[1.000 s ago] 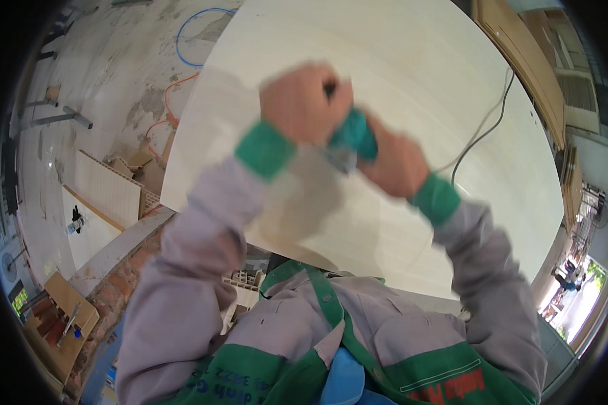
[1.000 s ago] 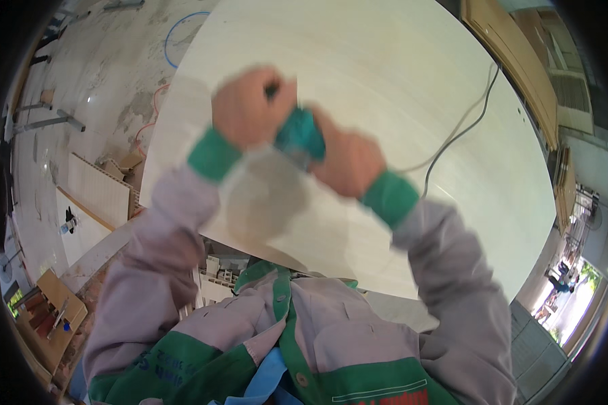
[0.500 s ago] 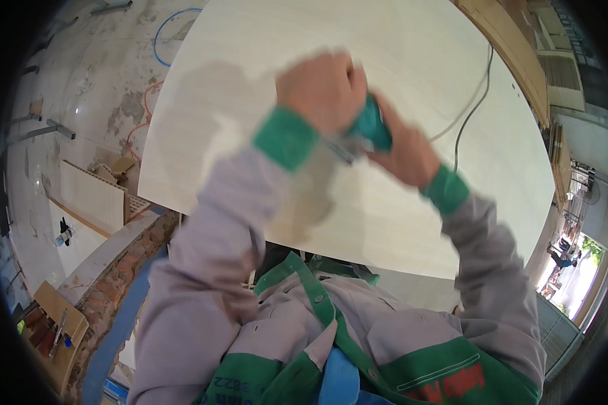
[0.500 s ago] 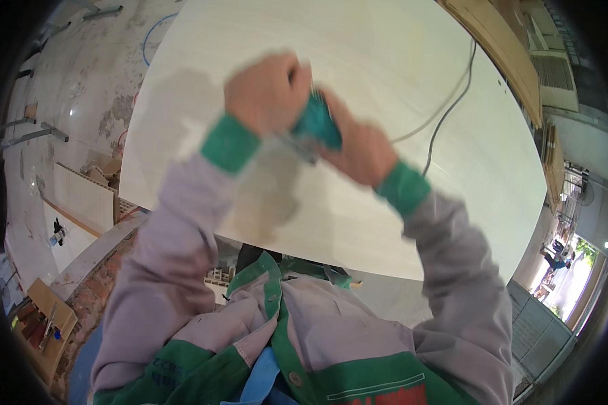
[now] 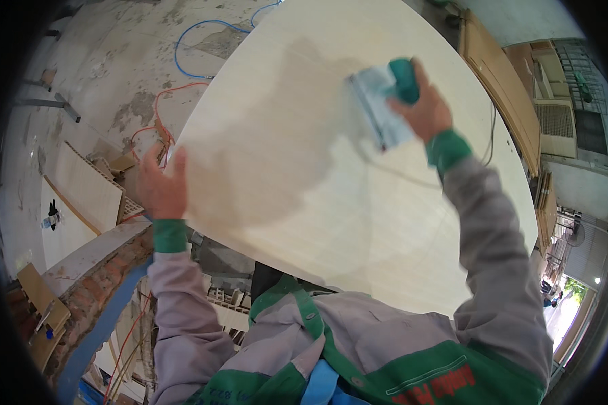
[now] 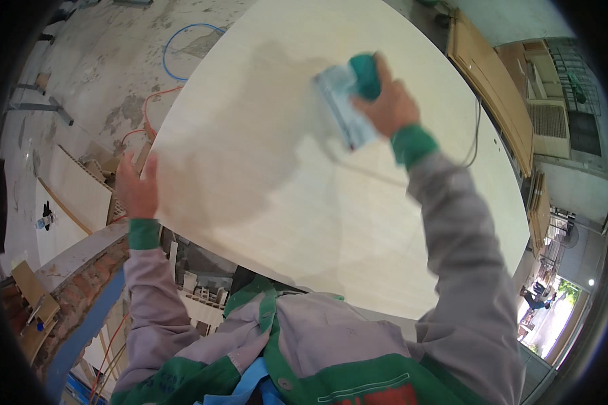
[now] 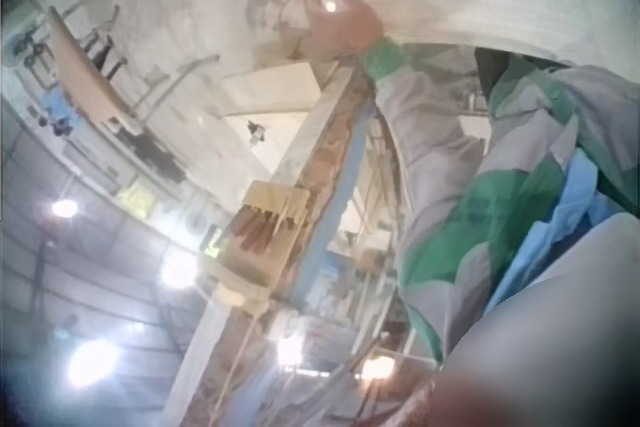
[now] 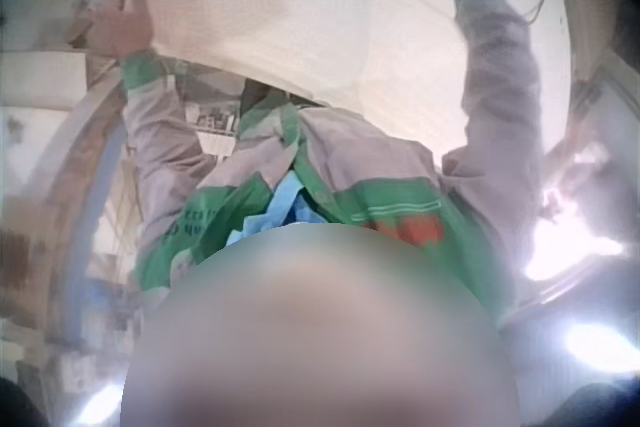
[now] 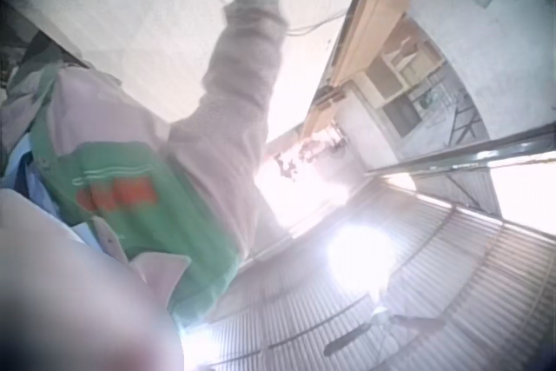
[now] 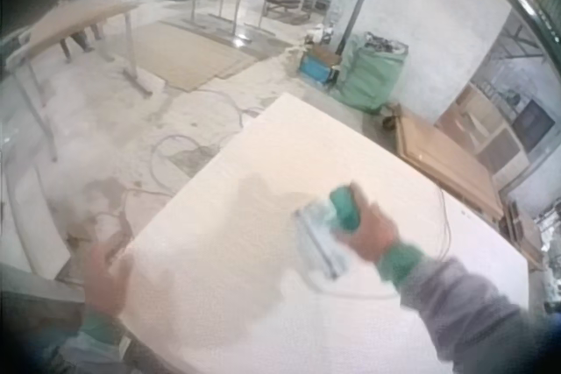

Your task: The person sands a large white board with an electric sander, moving systematically across the surface. They then use a blue air blower to remove dust from the board and flip it over to continue sanding the other side.

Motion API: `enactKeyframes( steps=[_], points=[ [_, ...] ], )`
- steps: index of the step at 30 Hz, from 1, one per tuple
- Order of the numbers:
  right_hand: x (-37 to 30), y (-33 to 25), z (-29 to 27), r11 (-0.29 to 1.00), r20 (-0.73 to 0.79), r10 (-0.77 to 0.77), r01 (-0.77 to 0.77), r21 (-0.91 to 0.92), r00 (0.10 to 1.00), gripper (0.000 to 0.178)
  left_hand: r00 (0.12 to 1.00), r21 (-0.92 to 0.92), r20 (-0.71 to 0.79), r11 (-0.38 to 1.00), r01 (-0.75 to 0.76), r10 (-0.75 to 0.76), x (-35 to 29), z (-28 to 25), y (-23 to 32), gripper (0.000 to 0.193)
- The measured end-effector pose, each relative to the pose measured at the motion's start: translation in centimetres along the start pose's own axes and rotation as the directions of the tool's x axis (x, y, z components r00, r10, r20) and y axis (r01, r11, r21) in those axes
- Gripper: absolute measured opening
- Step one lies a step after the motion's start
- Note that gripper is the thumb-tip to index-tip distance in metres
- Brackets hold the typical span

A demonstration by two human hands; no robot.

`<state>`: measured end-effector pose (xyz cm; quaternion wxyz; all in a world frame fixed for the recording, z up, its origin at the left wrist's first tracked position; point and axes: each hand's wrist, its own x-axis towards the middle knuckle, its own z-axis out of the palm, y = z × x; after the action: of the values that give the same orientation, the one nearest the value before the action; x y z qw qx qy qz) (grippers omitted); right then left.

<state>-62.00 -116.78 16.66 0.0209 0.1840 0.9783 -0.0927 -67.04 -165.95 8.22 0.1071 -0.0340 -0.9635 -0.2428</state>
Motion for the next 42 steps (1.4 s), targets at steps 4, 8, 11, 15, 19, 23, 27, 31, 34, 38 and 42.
enactKeyframes(
  steps=[4, 8, 11, 15, 19, 23, 27, 31, 34, 38, 42],
  points=[
    [13.6, 2.0, -1.3, 0.988, -0.082, 0.156, -0.154, 0.027, 0.984, 0.106, 0.826, 0.259, 0.4, 0.914, 0.313, -0.397, -0.7, 1.1, -7.3, 0.075],
    [20.0, -2.9, -1.0, 0.997, -0.099, 0.069, -0.072, -0.024, 0.993, 0.109, 0.838, 0.195, 0.349, 0.907, 0.373, -0.419, -1.4, 2.2, -7.9, 0.076],
    [18.4, -9.3, -0.1, 0.995, 0.107, 0.008, -0.019, 0.098, 0.994, 0.112, 0.832, 0.172, 0.33, 0.895, 0.412, -0.447, -1.1, 1.8, -7.0, 0.072],
    [8.9, -15.2, 1.5, 0.947, 0.037, -0.307, 0.301, 0.111, 0.951, 0.107, 0.85, 0.159, 0.28, 0.895, 0.418, -0.447, -1.2, 1.1, -6.4, 0.071],
    [0.8, -13.9, 2.2, 0.947, 0.152, -0.301, 0.277, 0.161, 0.941, 0.111, 0.841, 0.173, 0.294, 0.891, 0.421, -0.454, -1.3, 1.2, -6.3, 0.069],
    [5.4, -9.2, 1.1, 0.978, -0.023, -0.189, 0.19, 0.091, 0.982, 0.113, 0.851, 0.132, 0.281, 0.896, 0.423, -0.443, -1.0, 1.7, -6.8, 0.068],
    [14.3, -10.4, 0.4, 0.985, -0.055, -0.083, 0.091, 0.149, 0.995, 0.106, 0.819, 0.163, 0.315, 0.877, 0.451, -0.48, -1.0, 1.8, -7.2, 0.07],
    [15.8, -19.2, 2.1, 0.952, -0.025, -0.284, 0.285, 0.113, 0.959, 0.105, 0.831, 0.172, 0.316, 0.889, 0.425, -0.458, -1.0, 1.8, -7.4, 0.072],
    [11.9, -26.0, 3.0, 0.907, -0.002, -0.402, 0.399, 0.134, 0.915, 0.108, 0.821, 0.184, 0.326, 0.883, 0.431, -0.469, -0.9, 1.8, -7.5, 0.073],
    [3.6, -30.6, 4.0, 0.897, 0.09, -0.438, 0.428, 0.114, 0.894, 0.106, 0.853, 0.025, 0.315, 0.902, 0.431, -0.416, -1.8, 1.3, -8.7, 0.065],
    [-7.5, -29.3, 4.9, 0.848, 0.118, -0.527, 0.51, 0.147, 0.842, 0.104, 0.864, -0.342, 0.301, 0.801, 0.492, -0.403, -5.5, 0.6, -10.7, 0.055]
  ],
)
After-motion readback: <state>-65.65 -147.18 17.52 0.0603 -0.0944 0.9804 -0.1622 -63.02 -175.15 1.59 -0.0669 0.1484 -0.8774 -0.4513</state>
